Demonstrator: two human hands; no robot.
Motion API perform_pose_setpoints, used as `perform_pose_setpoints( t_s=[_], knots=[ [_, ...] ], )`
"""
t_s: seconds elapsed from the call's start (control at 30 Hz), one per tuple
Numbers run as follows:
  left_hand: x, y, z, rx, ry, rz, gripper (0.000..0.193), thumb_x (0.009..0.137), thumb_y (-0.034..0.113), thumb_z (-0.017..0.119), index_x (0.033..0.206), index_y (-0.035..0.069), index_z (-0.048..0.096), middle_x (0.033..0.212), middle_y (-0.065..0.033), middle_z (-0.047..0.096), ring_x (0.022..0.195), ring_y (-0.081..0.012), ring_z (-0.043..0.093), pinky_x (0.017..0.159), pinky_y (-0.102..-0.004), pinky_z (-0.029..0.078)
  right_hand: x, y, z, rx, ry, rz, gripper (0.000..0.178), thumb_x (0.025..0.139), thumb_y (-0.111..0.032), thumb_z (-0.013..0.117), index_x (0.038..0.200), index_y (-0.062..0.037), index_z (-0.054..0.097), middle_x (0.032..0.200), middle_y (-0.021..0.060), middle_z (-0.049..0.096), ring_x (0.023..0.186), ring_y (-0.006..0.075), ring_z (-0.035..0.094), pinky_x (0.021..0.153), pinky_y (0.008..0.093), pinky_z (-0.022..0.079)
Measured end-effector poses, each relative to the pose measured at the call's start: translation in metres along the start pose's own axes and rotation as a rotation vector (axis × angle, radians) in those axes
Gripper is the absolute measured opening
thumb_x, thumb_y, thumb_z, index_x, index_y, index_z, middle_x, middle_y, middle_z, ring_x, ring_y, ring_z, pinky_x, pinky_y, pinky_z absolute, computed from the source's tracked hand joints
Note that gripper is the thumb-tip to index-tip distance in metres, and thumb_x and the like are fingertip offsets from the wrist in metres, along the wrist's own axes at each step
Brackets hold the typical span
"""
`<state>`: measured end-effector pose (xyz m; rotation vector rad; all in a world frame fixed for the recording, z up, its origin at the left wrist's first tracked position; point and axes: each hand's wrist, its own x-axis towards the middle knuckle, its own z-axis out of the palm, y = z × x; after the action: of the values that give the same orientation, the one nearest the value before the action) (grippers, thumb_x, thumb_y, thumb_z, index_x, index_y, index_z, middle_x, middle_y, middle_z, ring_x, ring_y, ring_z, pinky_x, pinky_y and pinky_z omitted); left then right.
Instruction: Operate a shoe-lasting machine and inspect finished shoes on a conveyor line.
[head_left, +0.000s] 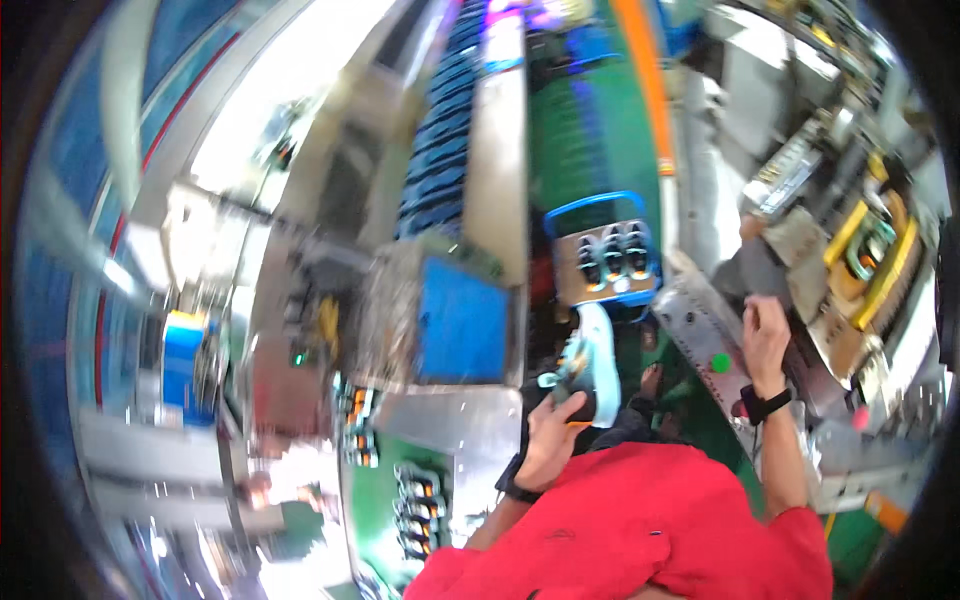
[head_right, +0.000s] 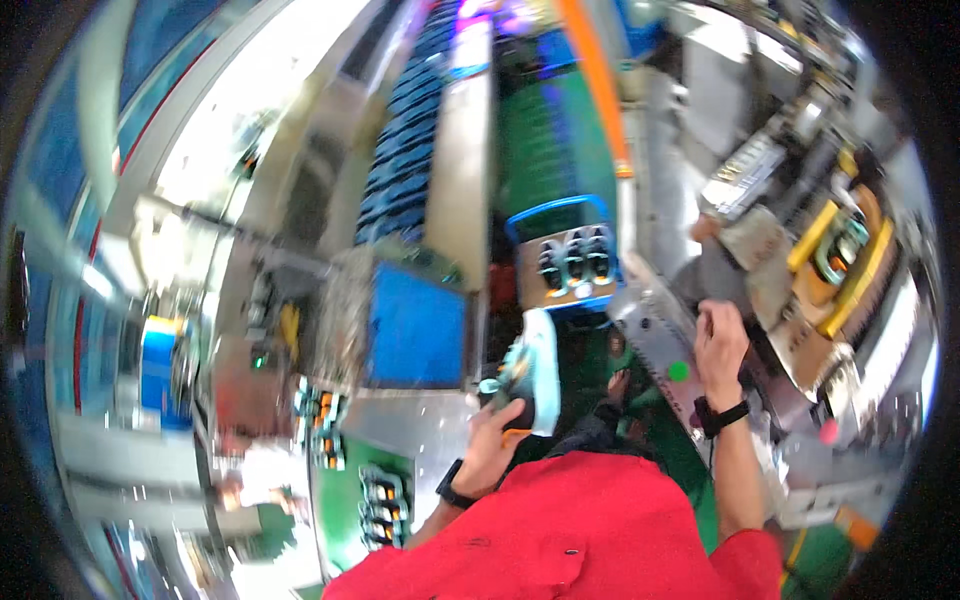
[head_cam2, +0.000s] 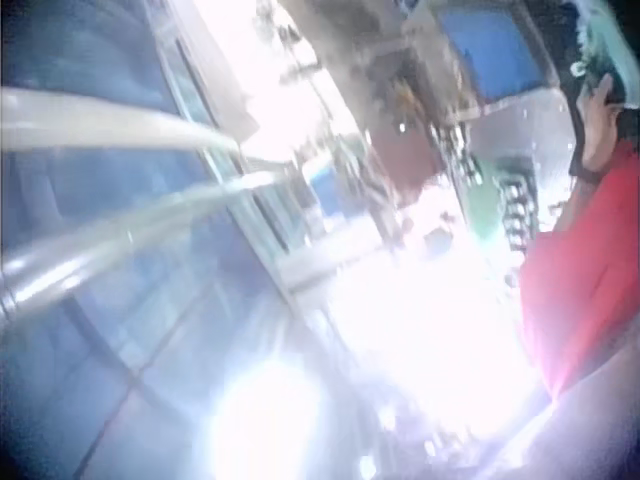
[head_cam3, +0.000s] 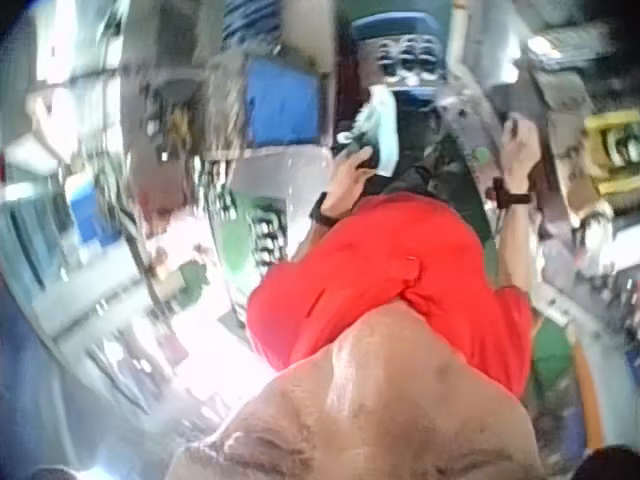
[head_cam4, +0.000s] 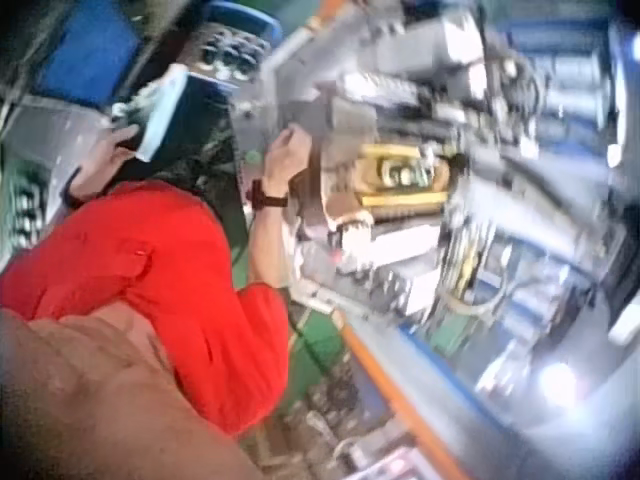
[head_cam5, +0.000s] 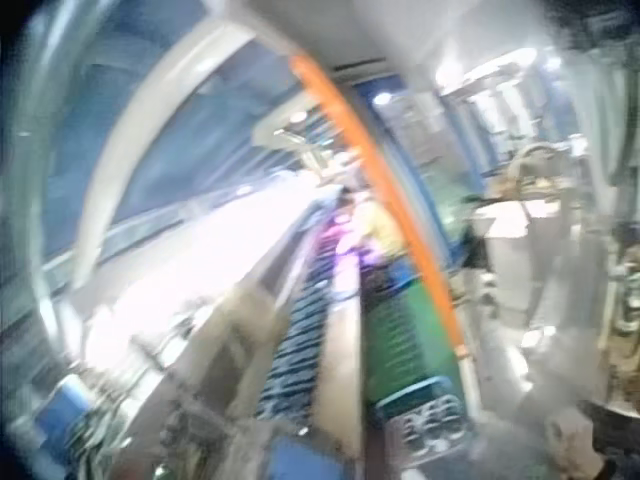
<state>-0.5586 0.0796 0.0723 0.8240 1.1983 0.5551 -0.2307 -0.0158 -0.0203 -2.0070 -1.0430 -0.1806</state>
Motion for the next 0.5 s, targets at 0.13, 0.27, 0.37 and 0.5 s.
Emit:
perform_pose_setpoints(
  t_s=[0.13, 0.27, 0.37, 0.5],
  knots=[
    [-0.013, -0.049, -0.045, -0.261, 0.008, -0.129, 0.024, 0.092, 0.008, 0.062, 0.115, 0.0, 0.064, 0.099, -0.0064, 0.066, 0.096, -0.0177, 0.065, 0.078, -0.0274, 0.052, -0.069, 0.043, 0.08, -0.098, -0.28, -0.077, 0.014, 0.086, -0.009, 0.058, 0.099, -0.0064, 0.061, 0.098, 0.0137, 0.059, 0.091, 0.0353, 0.059, 0.076, 0.0444, 0.048],
    [-0.038, -0.079, -0.093, -0.453, 0.166, -0.112, 0.026, 0.089, 0.005, 0.065, 0.113, -0.002, 0.06, 0.108, -0.0104, 0.066, 0.098, -0.0224, 0.066, 0.083, -0.0354, 0.055, -0.083, 0.071, 0.106, -0.004, -0.351, -0.057, 0.019, 0.087, -0.008, 0.055, 0.105, -0.0072, 0.061, 0.102, 0.0154, 0.059, 0.094, 0.0373, 0.058, 0.08, 0.0437, 0.048],
    [-0.047, -0.093, -0.136, -0.546, 0.41, -0.054, 0.027, 0.087, 0.004, 0.067, 0.112, -0.003, 0.061, 0.102, -0.0125, 0.067, 0.091, -0.0265, 0.068, 0.081, -0.0406, 0.057, -0.082, 0.078, 0.105, -0.075, -0.296, -0.11, 0.021, 0.087, -0.008, 0.057, 0.107, -0.0045, 0.06, 0.102, 0.0161, 0.059, 0.096, 0.0363, 0.058, 0.083, 0.0424, 0.047],
    [-0.04, -0.137, -0.229, -0.599, 0.702, 0.058, 0.031, 0.079, -0.002, 0.073, 0.107, -0.004, 0.062, 0.097, -0.0122, 0.068, 0.084, -0.0277, 0.068, 0.069, -0.0426, 0.058, -0.026, 0.031, 0.112, 0.015, -0.183, -0.147, 0.033, 0.087, -0.008, 0.059, 0.12, -0.0019, 0.057, 0.104, 0.0141, 0.059, 0.091, 0.0302, 0.058, 0.083, 0.0394, 0.047]
  ],
)
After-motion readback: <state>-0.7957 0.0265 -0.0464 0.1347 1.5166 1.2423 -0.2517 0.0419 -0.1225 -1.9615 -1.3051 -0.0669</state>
